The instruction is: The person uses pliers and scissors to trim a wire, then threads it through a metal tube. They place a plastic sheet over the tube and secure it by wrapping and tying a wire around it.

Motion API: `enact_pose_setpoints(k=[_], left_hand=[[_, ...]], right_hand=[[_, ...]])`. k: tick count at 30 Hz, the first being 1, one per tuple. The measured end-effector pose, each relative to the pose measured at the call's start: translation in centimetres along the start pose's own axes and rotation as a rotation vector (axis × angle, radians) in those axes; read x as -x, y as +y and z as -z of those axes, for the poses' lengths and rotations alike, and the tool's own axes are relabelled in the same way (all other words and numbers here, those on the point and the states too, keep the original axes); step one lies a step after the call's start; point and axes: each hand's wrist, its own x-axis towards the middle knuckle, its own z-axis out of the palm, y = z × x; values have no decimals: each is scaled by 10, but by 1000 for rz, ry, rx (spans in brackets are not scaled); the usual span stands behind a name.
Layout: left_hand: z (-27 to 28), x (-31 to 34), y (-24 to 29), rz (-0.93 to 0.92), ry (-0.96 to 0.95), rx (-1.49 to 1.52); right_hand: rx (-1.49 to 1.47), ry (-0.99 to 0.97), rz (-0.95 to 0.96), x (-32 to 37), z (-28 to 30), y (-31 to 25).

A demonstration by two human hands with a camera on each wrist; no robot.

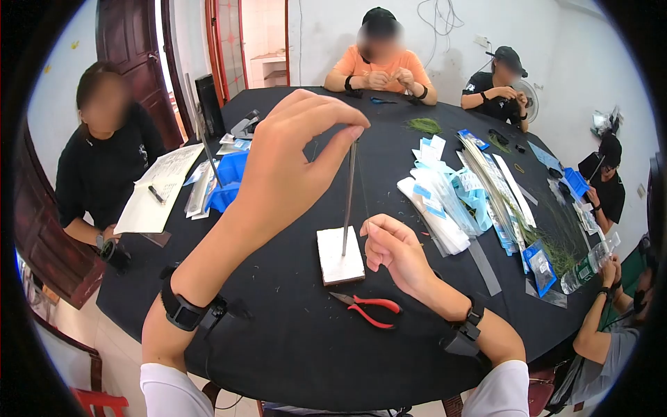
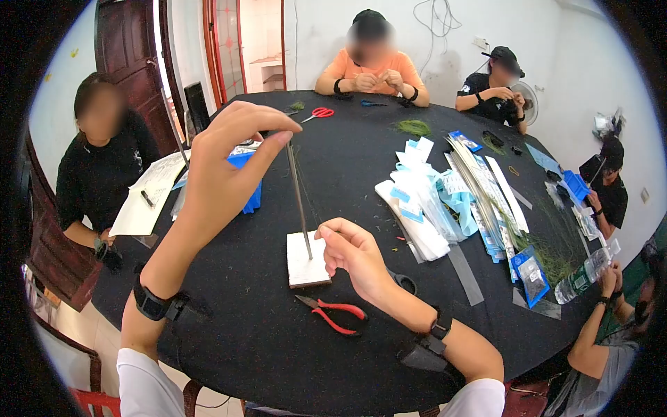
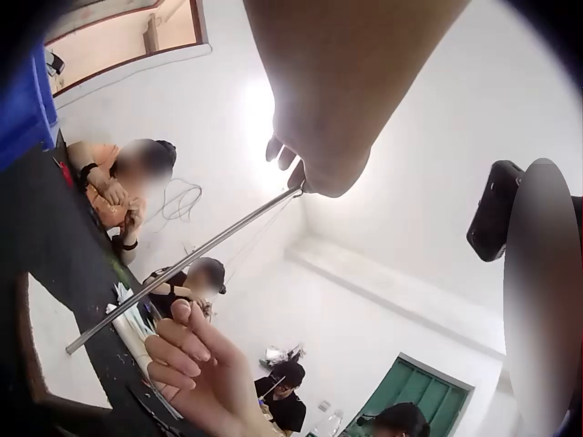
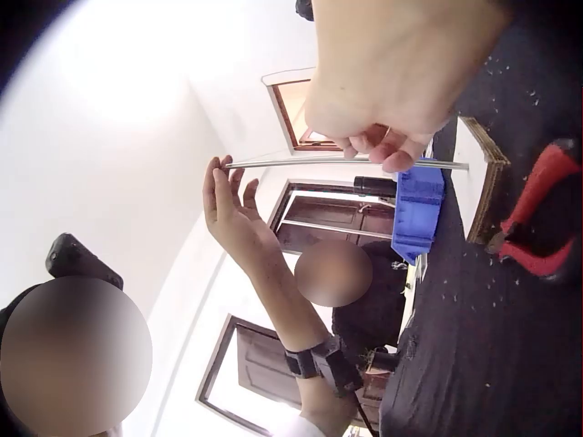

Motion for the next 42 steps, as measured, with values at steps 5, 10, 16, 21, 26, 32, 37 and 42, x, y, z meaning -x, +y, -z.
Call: enact_pose_setpoints(k=[5, 10, 16, 21, 26, 32, 37, 42], left_hand=[[0, 2, 2, 54, -8, 32], [1, 3, 1, 73, -1, 36], [0, 5, 6, 204, -23, 89], [-4, 3, 8, 288, -25, 132], [-10, 3, 11, 341, 3, 133], [-19, 9, 12, 349, 68, 152], [-21, 10, 9, 337, 68, 168], [-23, 9, 8, 374, 70, 197]], right_hand=[[-14, 46, 20, -2, 0, -2], [-78, 80, 34, -6, 1, -4], [-58, 53, -59, -8, 4, -2], [-100, 51, -45, -8, 3, 1], [-168, 64, -43, -8, 2, 3], [-217, 63, -21, -8, 1, 9], [-226, 39, -34, -9, 2, 9], [-238, 14, -45, -11, 4, 9]])
